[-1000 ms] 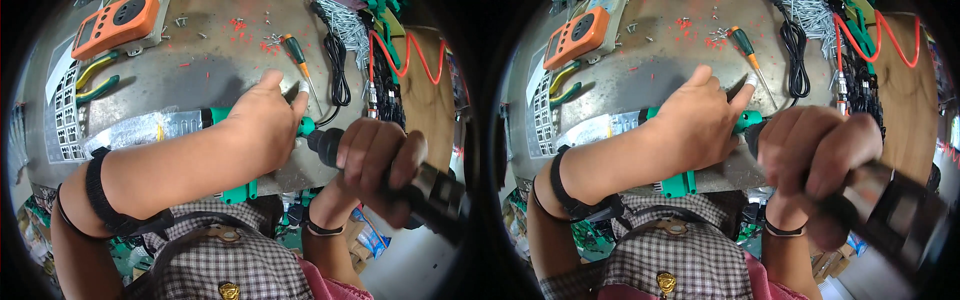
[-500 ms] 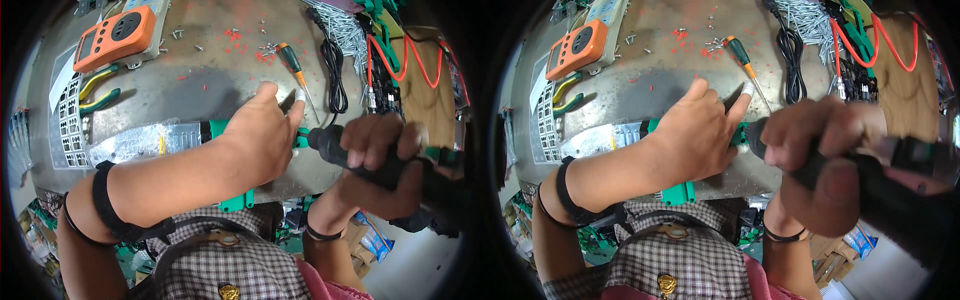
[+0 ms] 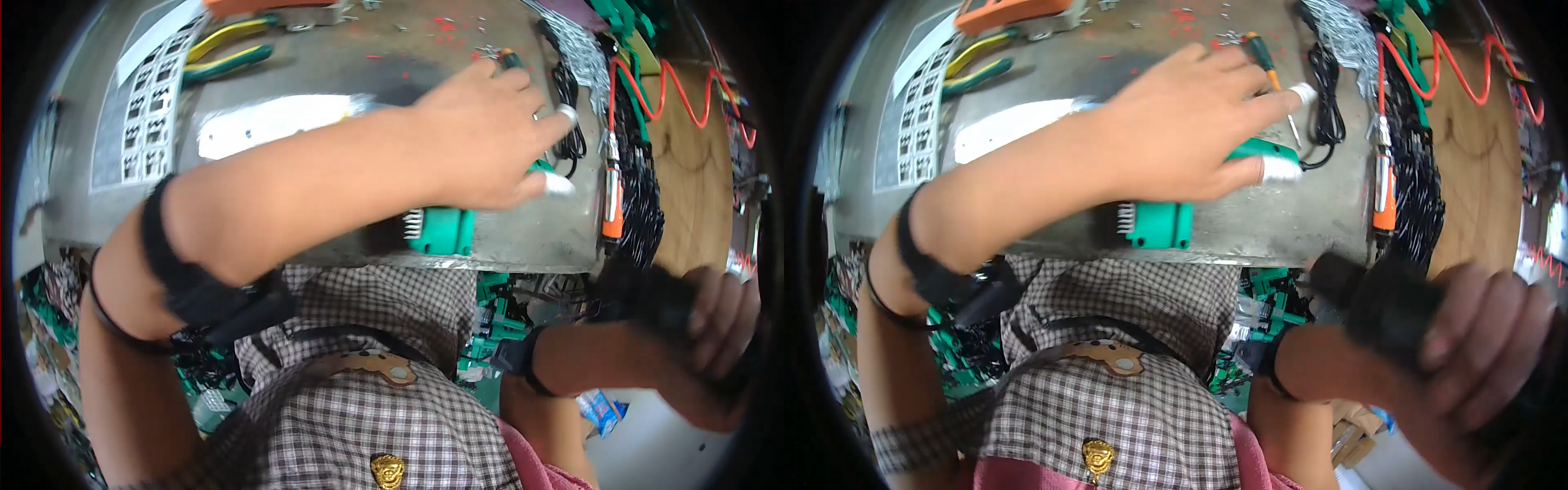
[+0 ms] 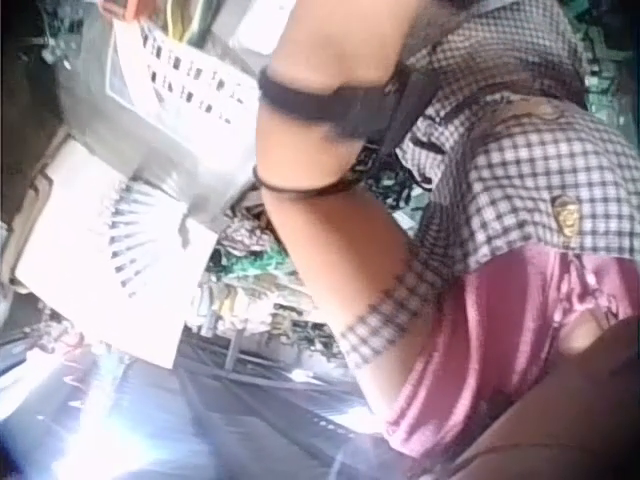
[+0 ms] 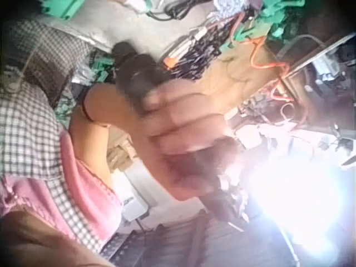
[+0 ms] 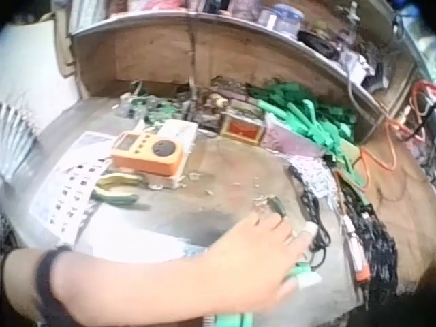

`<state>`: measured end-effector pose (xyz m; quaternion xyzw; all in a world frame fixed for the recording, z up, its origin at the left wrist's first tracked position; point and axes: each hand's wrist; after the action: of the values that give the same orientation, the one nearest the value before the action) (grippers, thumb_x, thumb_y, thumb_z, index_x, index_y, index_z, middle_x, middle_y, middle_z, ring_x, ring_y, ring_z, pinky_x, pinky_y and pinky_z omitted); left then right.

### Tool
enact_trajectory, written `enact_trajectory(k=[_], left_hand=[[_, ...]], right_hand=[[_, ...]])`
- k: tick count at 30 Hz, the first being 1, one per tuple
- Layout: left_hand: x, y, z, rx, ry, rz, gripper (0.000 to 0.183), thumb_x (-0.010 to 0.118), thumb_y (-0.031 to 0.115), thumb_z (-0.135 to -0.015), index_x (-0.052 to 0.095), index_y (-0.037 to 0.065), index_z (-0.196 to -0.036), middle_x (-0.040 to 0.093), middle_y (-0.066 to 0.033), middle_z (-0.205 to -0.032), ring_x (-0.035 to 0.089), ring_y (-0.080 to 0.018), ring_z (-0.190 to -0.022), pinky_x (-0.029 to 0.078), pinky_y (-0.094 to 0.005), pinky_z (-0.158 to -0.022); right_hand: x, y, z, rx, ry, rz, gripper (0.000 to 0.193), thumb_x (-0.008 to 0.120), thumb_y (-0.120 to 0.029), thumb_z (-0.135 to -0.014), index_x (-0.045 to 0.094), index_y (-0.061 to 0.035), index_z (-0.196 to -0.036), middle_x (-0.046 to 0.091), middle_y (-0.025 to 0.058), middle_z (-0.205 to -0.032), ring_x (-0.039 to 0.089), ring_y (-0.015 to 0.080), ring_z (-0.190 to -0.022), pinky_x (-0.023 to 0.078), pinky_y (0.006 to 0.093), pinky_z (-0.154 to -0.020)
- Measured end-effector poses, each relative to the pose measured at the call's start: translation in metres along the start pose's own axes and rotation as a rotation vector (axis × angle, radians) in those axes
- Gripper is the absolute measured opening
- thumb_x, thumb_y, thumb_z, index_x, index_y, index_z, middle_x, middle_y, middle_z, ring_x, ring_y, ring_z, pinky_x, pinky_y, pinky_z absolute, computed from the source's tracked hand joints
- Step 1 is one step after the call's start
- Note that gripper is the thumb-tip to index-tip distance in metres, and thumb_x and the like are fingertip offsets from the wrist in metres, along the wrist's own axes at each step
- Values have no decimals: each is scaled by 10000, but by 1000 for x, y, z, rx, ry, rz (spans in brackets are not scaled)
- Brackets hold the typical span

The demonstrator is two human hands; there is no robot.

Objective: Assembling the internal components and outer housing of a handheld green electronic device using various tools.

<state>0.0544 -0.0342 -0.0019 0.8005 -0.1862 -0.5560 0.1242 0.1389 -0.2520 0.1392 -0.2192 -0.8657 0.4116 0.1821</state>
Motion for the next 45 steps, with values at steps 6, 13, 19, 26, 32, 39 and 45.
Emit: enact_trajectory(k=[6, 13, 19, 26, 32, 39, 45], left_hand=[[-28, -10, 95, 163, -168, -32, 784, 807, 485, -753, 503, 310, -1454, 300, -152, -1617, 280, -409, -1483, 307, -680, -1131], [-16, -7, 97, 157, -89, 40, 835, 897, 341, -648, 546, 313, -1406, 276, -152, -1619, 251, -420, -1488, 310, -715, -1096], [-11, -6, 96, 136, -93, 41, 788, 884, 320, -615, 600, 309, -1350, 320, -209, -1572, 348, -433, -1407, 333, -685, -1062], [-16, 1, 94, 88, -85, 22, 722, 887, 271, -618, 631, 283, -1293, 283, -188, -1597, 296, -417, -1456, 296, -710, -1098], [-17, 1, 91, 88, -133, -35, 728, 852, 390, -702, 585, 323, -1377, 306, -202, -1594, 275, -411, -1475, 288, -700, -1111], [-8, 0, 89, 50, -55, 69, 798, 893, 282, -527, 628, 305, -1280, 336, -219, -1565, 374, -445, -1377, 373, -635, -980], [-27, -2, 88, -6, 41, 160, 775, 850, 413, -695, 553, 175, -1370, 396, -251, -1493, 446, -416, -1312, 408, -582, -940]], right_hand=[[95, 60, 35, 102, -48, -181, 325, 593, -409, -826, 515, -116, -944, 487, 6, -670, 472, 121, -542, 414, 299, -551], [100, 89, 16, 241, -641, -69, 266, 631, -350, -840, 458, -167, -926, 523, -1, -680, 489, 132, -495, 429, 303, -518], [113, 89, 49, 130, -93, 121, 371, 514, -397, -917, 532, -77, -1104, 498, 36, -694, 491, 154, -554, 437, 345, -576], [78, 51, 37, 42, -41, -8, 314, 569, -398, -879, 480, -103, -936, 512, 37, -674, 498, 158, -559, 390, 333, -513], [68, 75, 27, 322, -361, -33, 307, 728, -318, -849, 461, -172, -889, 555, -3, -706, 528, 139, -553, 447, 301, -582], [78, 78, 55, 195, 29, 68, 349, 661, -365, -852, 465, -108, -986, 524, 32, -684, 522, 157, -551, 434, 322, -543], [46, 60, -17, 299, -321, -126, 367, 592, -375, -908, 532, -85, -1125, 512, -4, -704, 495, 147, -550, 443, 330, -610]])
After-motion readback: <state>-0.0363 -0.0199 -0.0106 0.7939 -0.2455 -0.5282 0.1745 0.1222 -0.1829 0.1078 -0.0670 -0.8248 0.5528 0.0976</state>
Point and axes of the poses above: each hand's wrist, its own z-axis away from the middle knuckle, its own x-axis out of the palm, y = z × x
